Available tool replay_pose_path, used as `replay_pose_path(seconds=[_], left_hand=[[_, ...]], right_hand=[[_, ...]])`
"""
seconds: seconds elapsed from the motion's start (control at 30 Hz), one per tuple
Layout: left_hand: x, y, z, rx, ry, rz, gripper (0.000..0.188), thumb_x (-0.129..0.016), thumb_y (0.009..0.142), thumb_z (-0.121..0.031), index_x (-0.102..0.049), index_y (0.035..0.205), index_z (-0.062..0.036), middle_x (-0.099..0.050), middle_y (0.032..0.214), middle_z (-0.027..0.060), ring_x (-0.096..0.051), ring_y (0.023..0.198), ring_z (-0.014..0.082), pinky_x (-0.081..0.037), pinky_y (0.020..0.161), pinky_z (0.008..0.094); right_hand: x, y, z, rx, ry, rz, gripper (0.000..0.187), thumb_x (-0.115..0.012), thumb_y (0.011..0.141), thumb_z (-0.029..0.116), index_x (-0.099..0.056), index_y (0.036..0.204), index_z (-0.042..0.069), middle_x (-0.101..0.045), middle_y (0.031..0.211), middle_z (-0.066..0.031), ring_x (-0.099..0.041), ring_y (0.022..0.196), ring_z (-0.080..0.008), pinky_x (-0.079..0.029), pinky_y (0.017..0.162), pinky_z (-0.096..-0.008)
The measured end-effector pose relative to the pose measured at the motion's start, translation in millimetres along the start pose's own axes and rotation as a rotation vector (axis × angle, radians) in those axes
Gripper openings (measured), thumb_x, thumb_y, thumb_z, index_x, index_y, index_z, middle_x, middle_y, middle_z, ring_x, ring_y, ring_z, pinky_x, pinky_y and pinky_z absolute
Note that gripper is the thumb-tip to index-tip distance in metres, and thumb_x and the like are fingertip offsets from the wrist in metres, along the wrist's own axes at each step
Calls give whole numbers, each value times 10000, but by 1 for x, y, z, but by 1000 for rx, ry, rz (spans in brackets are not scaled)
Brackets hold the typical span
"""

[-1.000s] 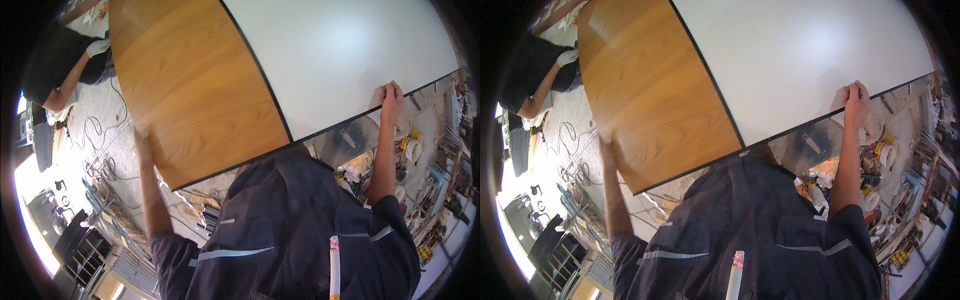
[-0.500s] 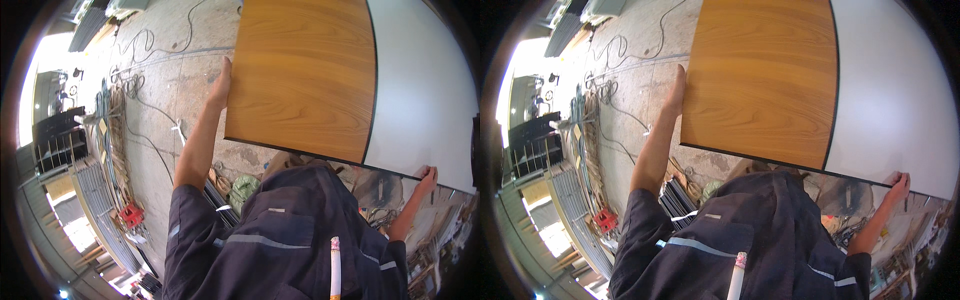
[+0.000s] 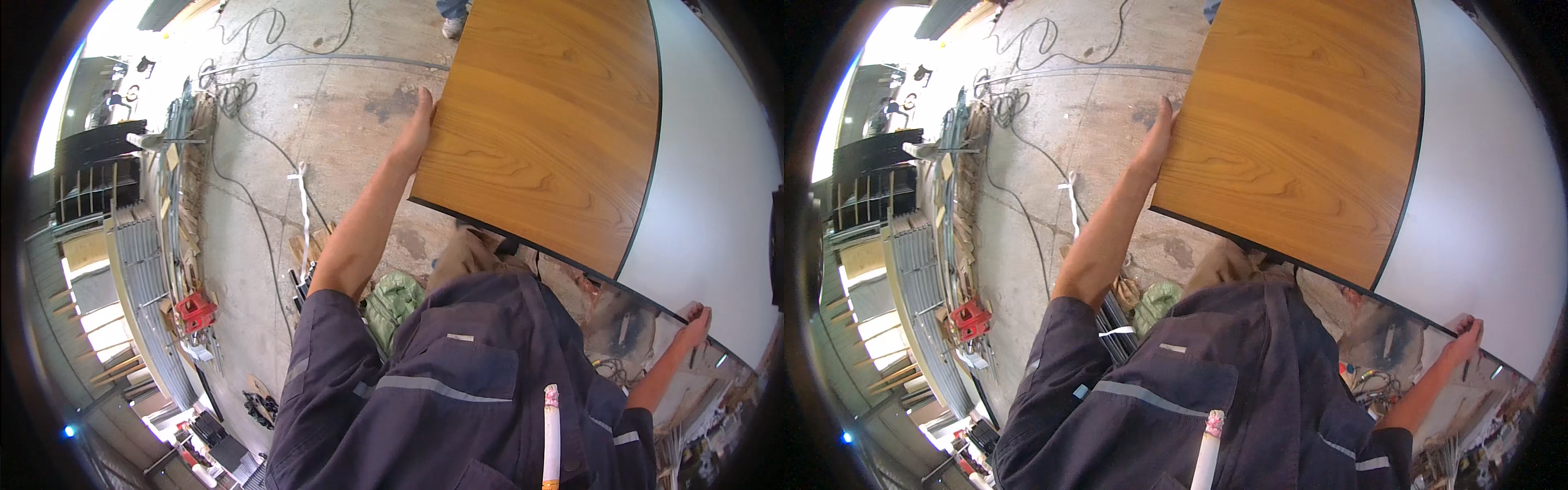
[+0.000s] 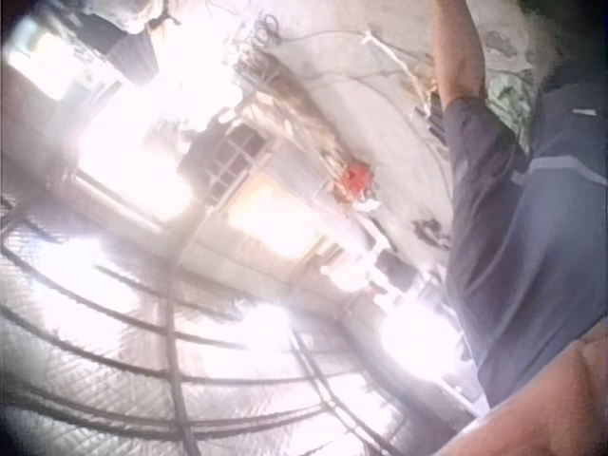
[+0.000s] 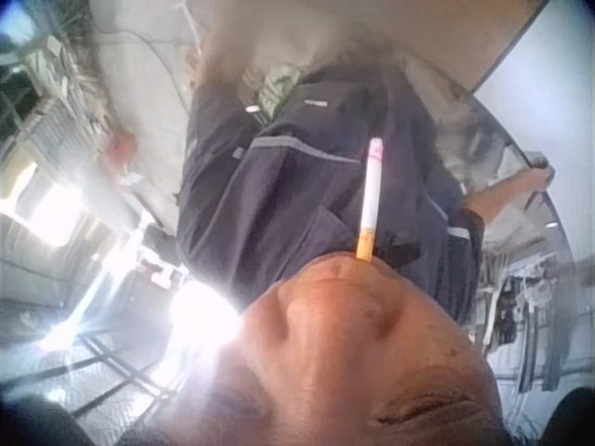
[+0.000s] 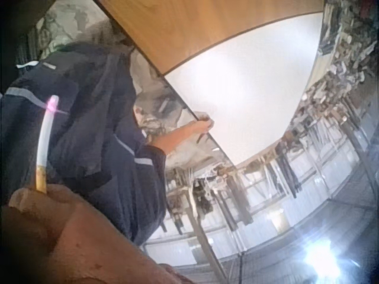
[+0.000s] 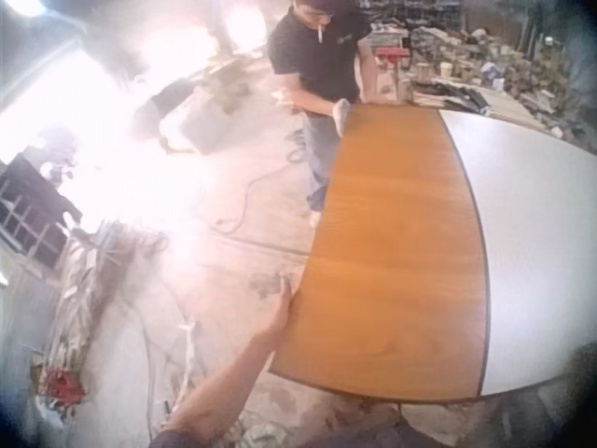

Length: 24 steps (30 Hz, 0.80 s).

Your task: The person assembles a cabinet by attaching black edge banding to a white panel, applying adhesive with a caulking gun, and fitting a wooden panel into the frame. They then use a metal handle to secure the assembly.

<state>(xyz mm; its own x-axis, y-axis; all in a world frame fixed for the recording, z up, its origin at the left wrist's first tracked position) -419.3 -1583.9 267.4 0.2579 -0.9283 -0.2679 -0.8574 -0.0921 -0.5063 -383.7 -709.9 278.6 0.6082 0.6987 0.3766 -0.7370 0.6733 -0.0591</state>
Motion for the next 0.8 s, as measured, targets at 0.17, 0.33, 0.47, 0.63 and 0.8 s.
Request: replay_pose_path(seconds=[0.17,0.33,0.47,0.63,0.8], left_hand=[[3,-2,3,83,-182,185,904,-160,987,-747,-241,1599,-86,-377,1585,139,-433,1409,296,-390,1132,433],[76,23,23,66,-201,158,990,-162,940,-805,-122,1618,-85,-277,1625,198,-399,1427,372,-366,1152,489],[138,39,20,-28,-282,22,1019,-175,929,-819,-107,1614,-66,-258,1613,247,-410,1403,413,-375,1145,503],[130,56,26,-47,-294,22,1012,-199,943,-810,-79,1616,-63,-273,1602,259,-436,1374,404,-378,1129,500],[86,61,42,3,-282,-33,970,-206,972,-779,-196,1601,-41,-358,1567,215,-403,1405,336,-329,1150,457]], right_hand=[[-44,-87,40,-83,160,-21,262,-587,1015,303,-630,1028,45,-660,880,-49,-610,759,-151,-473,665,-274],[-40,-169,8,-210,204,-45,281,-563,1032,315,-606,1117,50,-656,914,-53,-608,791,-163,-488,695,-298],[-57,-229,7,-285,148,-67,298,-569,1026,327,-603,1156,61,-647,926,-40,-592,804,-154,-487,734,-308],[-113,-296,49,-356,106,-104,342,-583,1015,355,-578,1207,71,-641,949,-38,-591,819,-165,-484,744,-318],[-117,-305,34,-354,165,-49,339,-576,1010,367,-575,1194,82,-650,966,-58,-594,847,-183,-486,748,-349]])
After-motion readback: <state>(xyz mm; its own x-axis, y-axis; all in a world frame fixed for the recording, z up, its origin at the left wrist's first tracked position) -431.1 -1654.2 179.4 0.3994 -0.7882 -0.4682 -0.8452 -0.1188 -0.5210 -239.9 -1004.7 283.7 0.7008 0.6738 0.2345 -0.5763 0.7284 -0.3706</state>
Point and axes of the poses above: each hand's wrist, its own y-axis towards the middle knuckle, its own x-axis out of the back of the hand, z = x × y, the point moved 7 cm from there along y, towards the middle knuckle
